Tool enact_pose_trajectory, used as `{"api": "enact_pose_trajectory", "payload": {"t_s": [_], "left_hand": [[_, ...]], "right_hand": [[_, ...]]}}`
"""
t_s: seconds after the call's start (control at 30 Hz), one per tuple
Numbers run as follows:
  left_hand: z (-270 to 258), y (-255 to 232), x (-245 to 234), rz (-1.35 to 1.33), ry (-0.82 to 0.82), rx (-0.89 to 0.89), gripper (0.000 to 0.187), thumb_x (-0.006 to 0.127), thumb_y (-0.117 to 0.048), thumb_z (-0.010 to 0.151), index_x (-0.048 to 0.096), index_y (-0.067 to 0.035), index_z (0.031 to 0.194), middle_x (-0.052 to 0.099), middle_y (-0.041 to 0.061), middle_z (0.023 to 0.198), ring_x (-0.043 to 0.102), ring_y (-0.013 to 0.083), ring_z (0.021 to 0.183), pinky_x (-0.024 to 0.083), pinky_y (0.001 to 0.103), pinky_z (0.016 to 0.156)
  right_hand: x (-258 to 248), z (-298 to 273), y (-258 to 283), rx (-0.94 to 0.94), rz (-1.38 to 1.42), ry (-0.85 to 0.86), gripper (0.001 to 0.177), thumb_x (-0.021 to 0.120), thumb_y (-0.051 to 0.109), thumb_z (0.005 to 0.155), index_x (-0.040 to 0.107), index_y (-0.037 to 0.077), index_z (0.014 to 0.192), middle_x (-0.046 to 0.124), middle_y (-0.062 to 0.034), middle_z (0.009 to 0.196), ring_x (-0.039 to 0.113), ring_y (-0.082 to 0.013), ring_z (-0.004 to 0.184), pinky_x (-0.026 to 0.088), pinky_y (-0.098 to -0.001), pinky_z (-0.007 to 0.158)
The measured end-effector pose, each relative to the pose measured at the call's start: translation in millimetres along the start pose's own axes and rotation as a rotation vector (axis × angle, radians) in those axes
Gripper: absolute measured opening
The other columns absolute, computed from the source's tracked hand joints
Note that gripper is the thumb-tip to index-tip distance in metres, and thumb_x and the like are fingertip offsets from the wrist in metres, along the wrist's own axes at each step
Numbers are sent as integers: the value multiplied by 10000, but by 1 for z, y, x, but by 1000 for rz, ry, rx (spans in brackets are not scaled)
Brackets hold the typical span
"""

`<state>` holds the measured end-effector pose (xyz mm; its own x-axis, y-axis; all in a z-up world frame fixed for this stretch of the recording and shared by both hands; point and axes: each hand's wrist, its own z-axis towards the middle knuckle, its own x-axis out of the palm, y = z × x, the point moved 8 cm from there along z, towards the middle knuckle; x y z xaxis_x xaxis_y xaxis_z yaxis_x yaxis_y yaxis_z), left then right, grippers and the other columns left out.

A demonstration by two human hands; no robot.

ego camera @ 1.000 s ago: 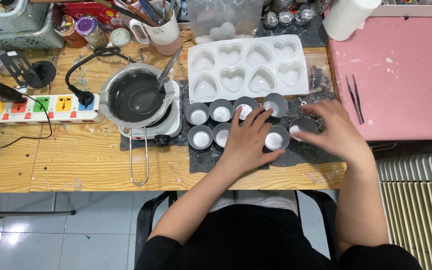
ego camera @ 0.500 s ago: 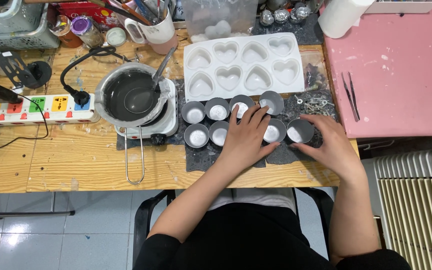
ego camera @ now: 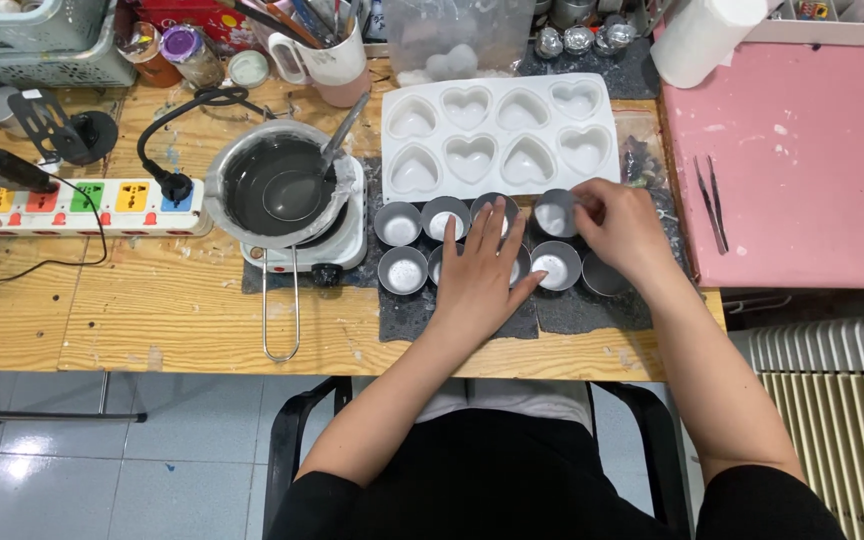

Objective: Stirring melted wax in a heating pot and preparing candle containers.

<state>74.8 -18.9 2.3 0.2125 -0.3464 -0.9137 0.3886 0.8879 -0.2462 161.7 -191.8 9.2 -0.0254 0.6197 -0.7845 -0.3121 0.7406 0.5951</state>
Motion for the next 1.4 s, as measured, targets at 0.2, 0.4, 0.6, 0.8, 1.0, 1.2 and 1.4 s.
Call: {"api": "enact_pose_trajectory", "payload": {"t_s": [0.2,0.4,0.6,0.8,1.0,1.2,1.4], "left_hand": [[0,4,0,13,26,4,733,539,-580,961,471,-95,1506,416,219,1556,347,323,1490,199,661,1180],[7,5,-1,-31,47,-16,695,544,-523,983,482,-28,1467,428,203,1552,367,338,1466,221,640,1182],[11,10,15,-49,54,-21,642,566,-423,985,478,-8,1467,431,190,1557,382,321,1471,253,579,1207],[9,11,12,-97,28,27,635,587,-383,969,468,0,1461,432,210,1557,377,348,1469,276,498,1219],[8,7,-4,-138,10,38,623,571,-381,990,450,-9,1475,440,203,1550,384,349,1467,270,505,1220],[-21,21,-65,-560,31,12,575,538,-331,1033,448,-2,1496,480,188,1530,433,347,1447,333,470,1204],[-75,75,-55,-1578,95,-164,408,469,-184,1101,504,35,1443,614,151,1415,580,270,1353,458,396,1155]], "right_hand": [[-5,5,0,-4,-50,-16,234,730,60,868,733,5,1095,715,-149,775,709,-272,691,557,-387,676],[-17,2,-13,94,36,-22,202,697,79,927,738,15,1114,719,-127,775,686,-228,660,546,-371,656],[-14,1,-8,89,16,-16,211,684,67,935,743,11,1129,735,-149,824,706,-227,696,551,-360,677],[0,5,4,13,51,11,195,679,64,939,750,13,1113,758,-165,892,730,-238,742,562,-358,706],[-8,2,22,-11,47,-3,201,701,117,960,751,26,1132,757,-159,914,731,-244,750,561,-361,710],[-35,2,78,-92,-157,-118,261,760,170,974,711,28,1187,675,-137,912,631,-250,714,510,-379,657],[6,31,130,-158,359,117,332,693,173,1006,616,64,1310,632,-6,882,599,-85,778,499,-251,660]]}}
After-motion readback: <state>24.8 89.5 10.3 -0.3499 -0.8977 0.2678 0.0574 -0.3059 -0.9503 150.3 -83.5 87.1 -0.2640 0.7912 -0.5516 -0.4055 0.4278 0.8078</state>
